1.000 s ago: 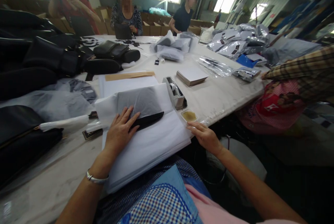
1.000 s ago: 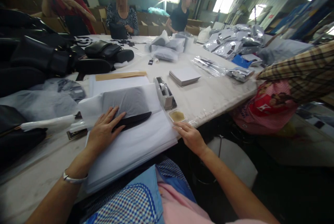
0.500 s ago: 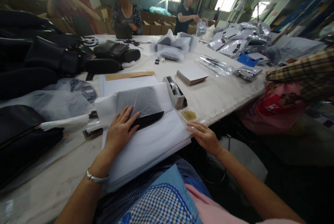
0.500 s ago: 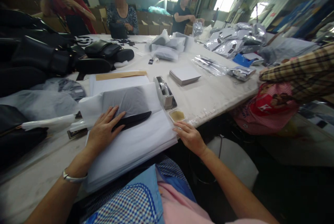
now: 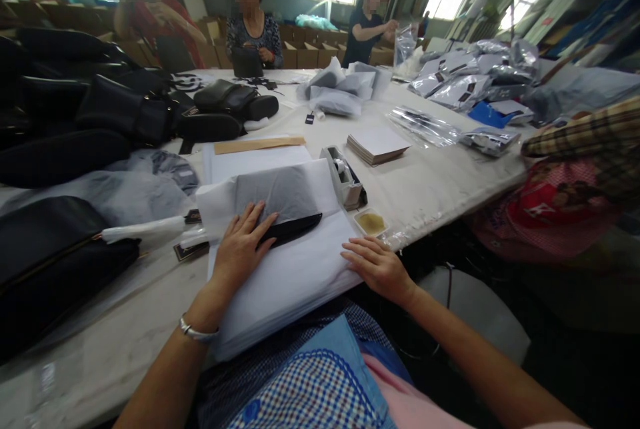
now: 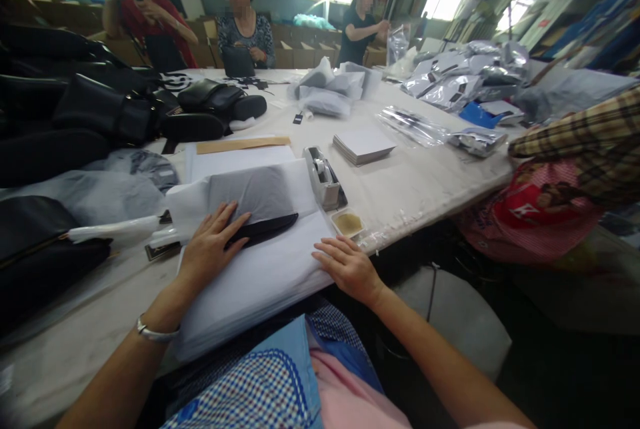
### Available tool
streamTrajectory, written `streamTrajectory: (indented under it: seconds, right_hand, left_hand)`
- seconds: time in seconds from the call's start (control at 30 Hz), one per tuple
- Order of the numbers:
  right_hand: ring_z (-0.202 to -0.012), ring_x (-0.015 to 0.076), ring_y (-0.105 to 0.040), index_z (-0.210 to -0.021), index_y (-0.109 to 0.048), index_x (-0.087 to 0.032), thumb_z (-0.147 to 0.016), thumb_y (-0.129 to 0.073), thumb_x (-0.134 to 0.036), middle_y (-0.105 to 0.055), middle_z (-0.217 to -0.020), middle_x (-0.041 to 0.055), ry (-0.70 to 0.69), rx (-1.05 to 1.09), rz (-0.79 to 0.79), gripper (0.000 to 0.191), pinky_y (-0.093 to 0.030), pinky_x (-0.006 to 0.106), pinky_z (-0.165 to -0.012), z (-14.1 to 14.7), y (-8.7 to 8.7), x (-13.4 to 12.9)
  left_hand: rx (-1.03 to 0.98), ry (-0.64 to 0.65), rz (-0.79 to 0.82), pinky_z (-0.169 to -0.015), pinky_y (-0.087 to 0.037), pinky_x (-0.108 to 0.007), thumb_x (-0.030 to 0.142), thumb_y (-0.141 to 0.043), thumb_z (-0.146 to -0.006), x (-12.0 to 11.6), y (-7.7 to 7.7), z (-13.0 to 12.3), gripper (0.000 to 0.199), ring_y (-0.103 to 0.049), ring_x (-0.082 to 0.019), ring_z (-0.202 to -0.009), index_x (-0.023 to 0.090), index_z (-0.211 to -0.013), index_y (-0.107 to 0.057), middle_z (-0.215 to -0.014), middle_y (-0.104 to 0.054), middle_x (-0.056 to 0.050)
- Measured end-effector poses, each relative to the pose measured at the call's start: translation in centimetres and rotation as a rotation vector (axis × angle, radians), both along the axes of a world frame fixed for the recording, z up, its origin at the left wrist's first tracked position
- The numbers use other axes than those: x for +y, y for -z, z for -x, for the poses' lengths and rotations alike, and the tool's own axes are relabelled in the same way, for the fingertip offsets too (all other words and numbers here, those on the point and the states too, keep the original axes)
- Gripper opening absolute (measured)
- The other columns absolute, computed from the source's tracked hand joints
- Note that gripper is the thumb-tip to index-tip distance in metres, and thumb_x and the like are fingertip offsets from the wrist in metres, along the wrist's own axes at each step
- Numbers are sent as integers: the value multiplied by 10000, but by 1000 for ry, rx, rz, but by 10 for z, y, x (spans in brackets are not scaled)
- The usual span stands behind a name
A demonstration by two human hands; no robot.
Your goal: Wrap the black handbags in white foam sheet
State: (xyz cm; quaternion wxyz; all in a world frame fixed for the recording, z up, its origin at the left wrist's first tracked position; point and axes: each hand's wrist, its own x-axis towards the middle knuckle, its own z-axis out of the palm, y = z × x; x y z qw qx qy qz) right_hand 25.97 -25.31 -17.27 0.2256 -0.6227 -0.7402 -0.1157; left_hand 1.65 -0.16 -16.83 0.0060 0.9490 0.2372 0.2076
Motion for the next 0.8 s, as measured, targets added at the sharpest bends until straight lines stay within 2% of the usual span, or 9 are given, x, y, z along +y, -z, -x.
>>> streamTrajectory:
  seconds: [0.2, 0.37, 0.5, 0.67, 0.73, 0.8]
  right_hand:
    - [-1264, 225, -539, -1339, -537, -242, -933, -553, -163, -629, -1320, 50, -110, -35, 24, 414, -359, 493, -1138, 22, -3, 13]
    - [-1286, 232, -518, -1405, -473, -226, -911, -532, -156, -602, -1353, 64, -100, -5, 58, 502, -313, 499, -1162, 35, -3, 18]
    - [-1288, 232, -514, -1380, -497, -196, -844, -477, -72, -588, -1370, 67, -115, 1, -15, 551, -286, 505, -1167, 54, -6, 38]
    - [-1057, 185, -657, -1094, -667, -218, -898, -494, -73, -734, -1116, 19, -161, 14, -143, 299, -348, 443, -1124, 66, -22, 70]
    - [-949, 162, -683, -1057, -676, -218, -922, -503, -90, -754, -1031, 11, -168, 11, -139, 254, -380, 414, -1095, 63, -33, 80]
    - [-875, 150, -690, -1043, -679, -213, -934, -511, -106, -759, -977, 9, -174, 4, -124, 227, -406, 394, -1065, 58, -43, 87]
  left_hand:
    - [8, -5, 15, -1133, -342, -503, 332, -558, -924, -2, -4, 0, 500, -292, -298, -1447, 285, -1416, -478, -1578, -310, -75]
    - [7, -8, 27, -1136, -337, -504, 325, -561, -926, -4, -6, 0, 493, -289, -298, -1448, 273, -1410, -488, -1575, -318, -82]
    - [2, -6, 32, -1131, -342, -512, 310, -570, -920, -4, -6, -1, 503, -292, -301, -1447, 274, -1413, -481, -1573, -324, -84]
    - [10, 2, 46, -1137, -337, -516, 353, -569, -921, -3, -10, 2, 510, -290, -300, -1447, 278, -1416, -474, -1578, -311, -88]
    - [27, 32, 64, -1145, -324, -522, 430, -604, -891, -2, -13, 5, 581, -270, -309, -1454, 276, -1430, -451, -1588, -285, -90]
    - [52, 65, 81, -1151, -318, -518, 436, -648, -860, 1, -16, 8, 649, -251, -309, -1461, 279, -1446, -420, -1598, -258, -85]
